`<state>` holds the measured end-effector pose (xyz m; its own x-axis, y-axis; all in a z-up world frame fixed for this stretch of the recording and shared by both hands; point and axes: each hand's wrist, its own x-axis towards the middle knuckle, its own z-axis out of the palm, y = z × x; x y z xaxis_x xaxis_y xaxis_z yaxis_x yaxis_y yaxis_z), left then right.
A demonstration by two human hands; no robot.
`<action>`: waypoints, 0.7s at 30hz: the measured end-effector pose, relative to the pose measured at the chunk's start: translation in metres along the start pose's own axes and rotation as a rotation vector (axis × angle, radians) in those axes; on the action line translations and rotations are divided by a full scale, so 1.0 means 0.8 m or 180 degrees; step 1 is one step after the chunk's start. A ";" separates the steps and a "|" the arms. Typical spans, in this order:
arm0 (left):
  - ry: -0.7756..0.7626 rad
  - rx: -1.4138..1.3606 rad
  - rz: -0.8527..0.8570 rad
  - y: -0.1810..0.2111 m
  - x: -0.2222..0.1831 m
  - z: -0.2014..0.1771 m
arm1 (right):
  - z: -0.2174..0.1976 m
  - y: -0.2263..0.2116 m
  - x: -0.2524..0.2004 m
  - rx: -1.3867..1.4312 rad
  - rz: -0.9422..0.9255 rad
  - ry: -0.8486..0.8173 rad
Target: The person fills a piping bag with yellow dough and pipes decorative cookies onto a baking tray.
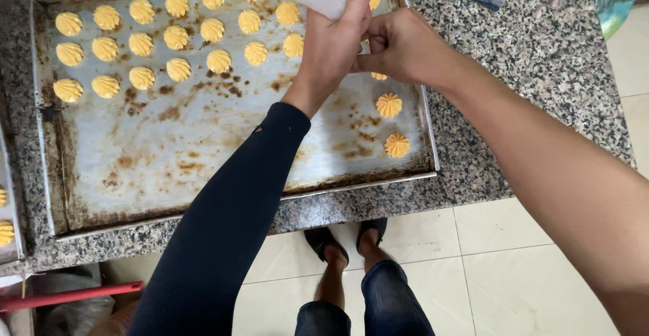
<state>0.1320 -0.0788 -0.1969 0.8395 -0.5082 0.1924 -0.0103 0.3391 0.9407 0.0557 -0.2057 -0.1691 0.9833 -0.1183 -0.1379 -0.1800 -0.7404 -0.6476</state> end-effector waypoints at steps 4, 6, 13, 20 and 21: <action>-0.0087 0.0060 0.0061 -0.009 -0.001 -0.001 | 0.004 0.004 0.001 -0.0034 0.0128 0.0010; -0.0047 0.0227 0.0114 -0.011 0.000 0.000 | 0.005 0.005 0.002 0.0065 -0.0035 0.0018; 0.0062 0.0262 0.0006 -0.010 0.001 0.003 | 0.007 0.006 0.002 0.0197 -0.0059 -0.0031; 0.0097 0.0445 0.0135 -0.011 0.000 0.002 | 0.009 0.007 0.002 0.0252 -0.0123 -0.0010; 0.0102 0.0432 0.0190 -0.011 0.002 0.001 | 0.008 0.007 0.003 0.0217 -0.0106 0.0007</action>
<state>0.1329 -0.0833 -0.2050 0.8521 -0.4640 0.2421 -0.1322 0.2566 0.9574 0.0573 -0.2057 -0.1780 0.9888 -0.0959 -0.1140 -0.1484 -0.6973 -0.7013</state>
